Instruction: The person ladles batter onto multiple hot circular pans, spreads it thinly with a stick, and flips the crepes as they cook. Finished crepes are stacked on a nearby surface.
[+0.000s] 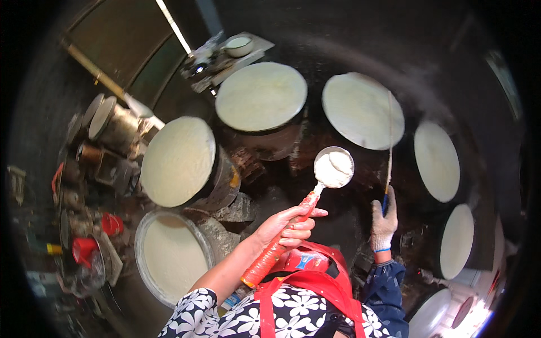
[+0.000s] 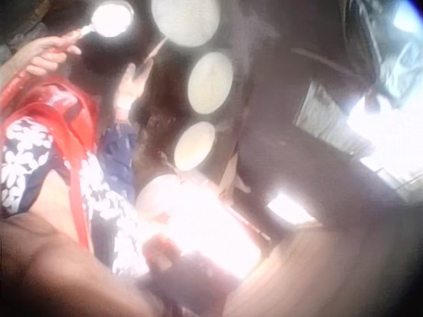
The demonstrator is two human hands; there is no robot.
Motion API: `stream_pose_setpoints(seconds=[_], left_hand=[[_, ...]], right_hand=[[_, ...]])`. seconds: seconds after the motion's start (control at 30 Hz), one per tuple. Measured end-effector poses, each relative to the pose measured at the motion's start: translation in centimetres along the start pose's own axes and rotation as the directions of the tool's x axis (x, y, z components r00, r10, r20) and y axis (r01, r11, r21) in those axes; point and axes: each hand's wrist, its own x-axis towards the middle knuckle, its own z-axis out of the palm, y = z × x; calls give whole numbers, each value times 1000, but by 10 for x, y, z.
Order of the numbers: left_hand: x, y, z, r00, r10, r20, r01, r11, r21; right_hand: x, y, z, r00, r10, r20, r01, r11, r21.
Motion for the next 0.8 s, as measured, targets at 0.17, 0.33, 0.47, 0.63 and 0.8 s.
stream_pose_setpoints(seconds=[0.17,0.33,0.47,0.63,0.8], left_hand=[[-75,11,-27,970,242,-7,-241,963,-120],[-138,-5,-58,834,550,-50,-544,802,-246],[-172,-35,-75,623,778,-85,-723,531,-442],[-196,-76,-91,337,913,-229,-857,197,-476],[-205,-117,-131,133,827,-546,-958,-33,-284]], right_hand=[[21,-48,87,966,23,257,-41,997,67],[32,-89,190,853,-156,498,109,986,122],[9,-125,251,656,-216,724,101,975,200],[-30,-171,281,261,-446,856,275,884,377],[-72,-158,287,-118,-430,895,494,756,429]])
